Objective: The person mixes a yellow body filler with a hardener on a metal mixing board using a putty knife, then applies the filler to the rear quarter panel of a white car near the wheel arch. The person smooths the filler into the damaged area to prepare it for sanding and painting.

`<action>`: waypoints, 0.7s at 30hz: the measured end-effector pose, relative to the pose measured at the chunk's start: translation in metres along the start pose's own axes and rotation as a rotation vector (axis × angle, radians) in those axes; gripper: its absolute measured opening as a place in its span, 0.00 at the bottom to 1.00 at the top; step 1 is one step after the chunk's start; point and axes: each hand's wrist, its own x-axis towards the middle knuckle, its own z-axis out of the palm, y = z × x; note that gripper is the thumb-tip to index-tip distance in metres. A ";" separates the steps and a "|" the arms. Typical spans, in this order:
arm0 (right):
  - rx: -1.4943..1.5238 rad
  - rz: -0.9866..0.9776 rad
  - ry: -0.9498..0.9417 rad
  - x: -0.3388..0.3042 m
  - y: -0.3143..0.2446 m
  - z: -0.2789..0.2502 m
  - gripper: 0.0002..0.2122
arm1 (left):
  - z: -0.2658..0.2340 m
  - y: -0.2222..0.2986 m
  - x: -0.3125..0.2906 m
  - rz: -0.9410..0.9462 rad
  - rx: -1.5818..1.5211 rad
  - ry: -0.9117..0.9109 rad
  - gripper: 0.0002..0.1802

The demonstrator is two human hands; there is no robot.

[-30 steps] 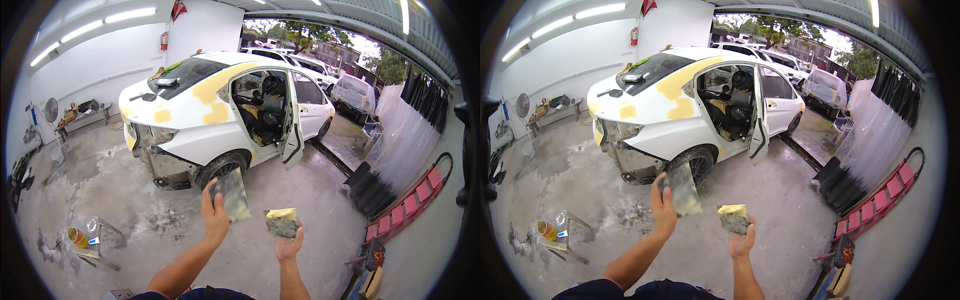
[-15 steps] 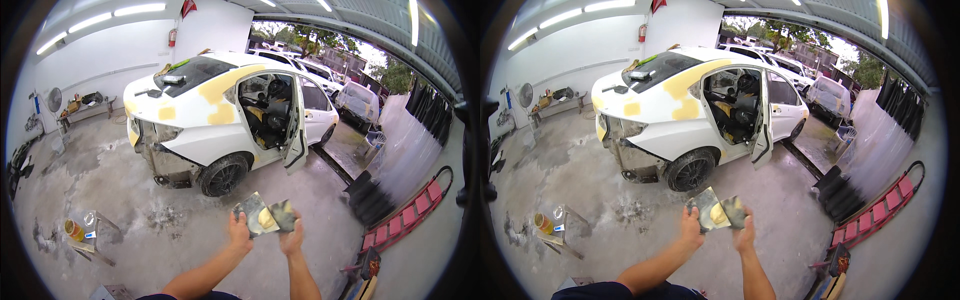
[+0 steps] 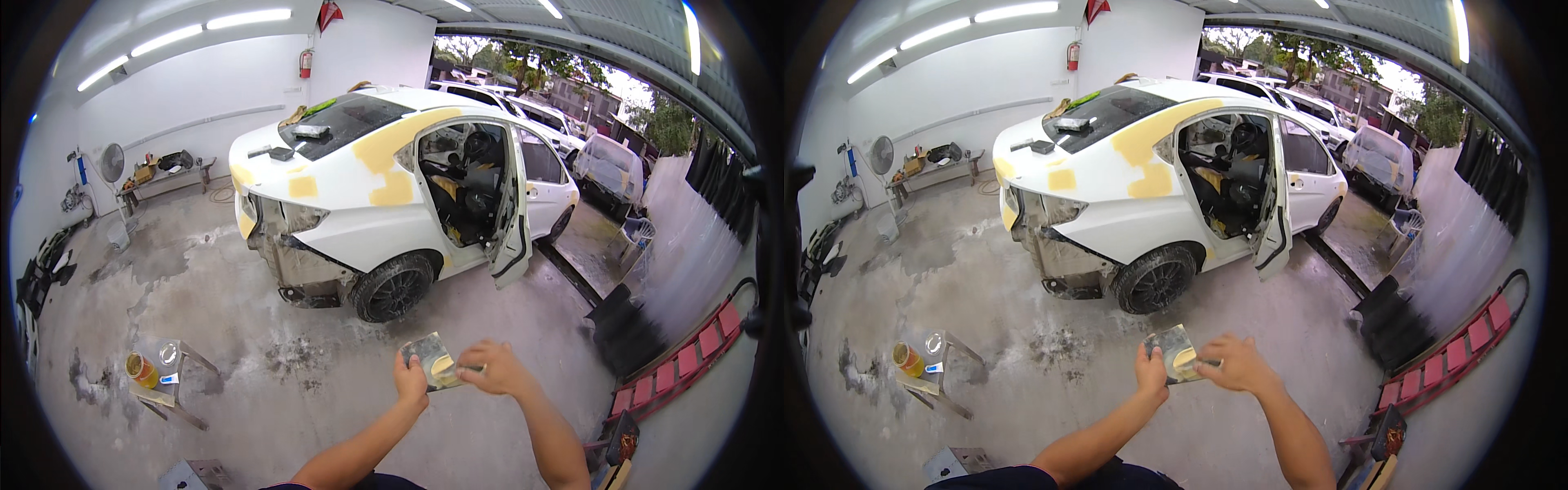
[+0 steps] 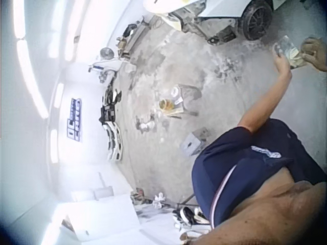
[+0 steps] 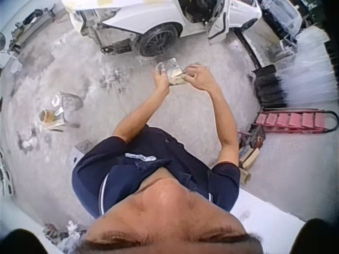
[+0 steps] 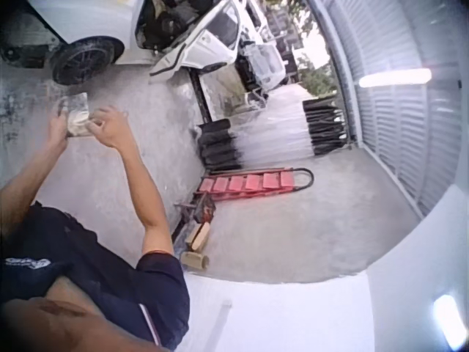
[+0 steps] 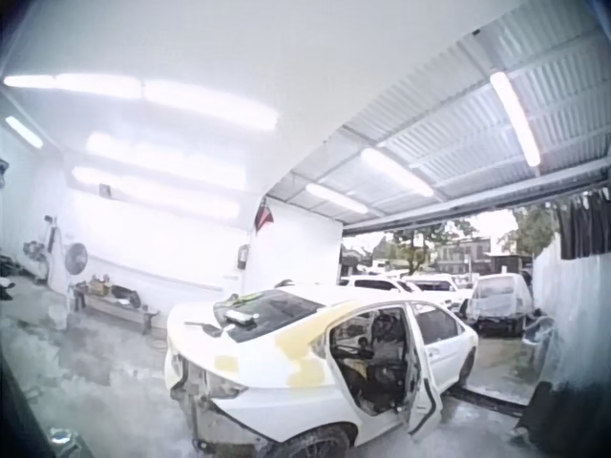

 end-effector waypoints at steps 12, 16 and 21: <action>0.033 -0.227 0.086 -0.040 0.040 0.000 0.10 | 0.028 -0.031 -0.020 -0.078 -0.074 -0.025 0.21; 0.046 -0.261 0.154 -0.075 0.062 -0.018 0.10 | 0.052 -0.041 -0.039 -0.100 -0.144 -0.108 0.21; 0.530 -0.221 0.403 -0.120 0.111 -0.022 0.11 | 0.099 -0.073 -0.073 -0.166 -0.209 -0.184 0.18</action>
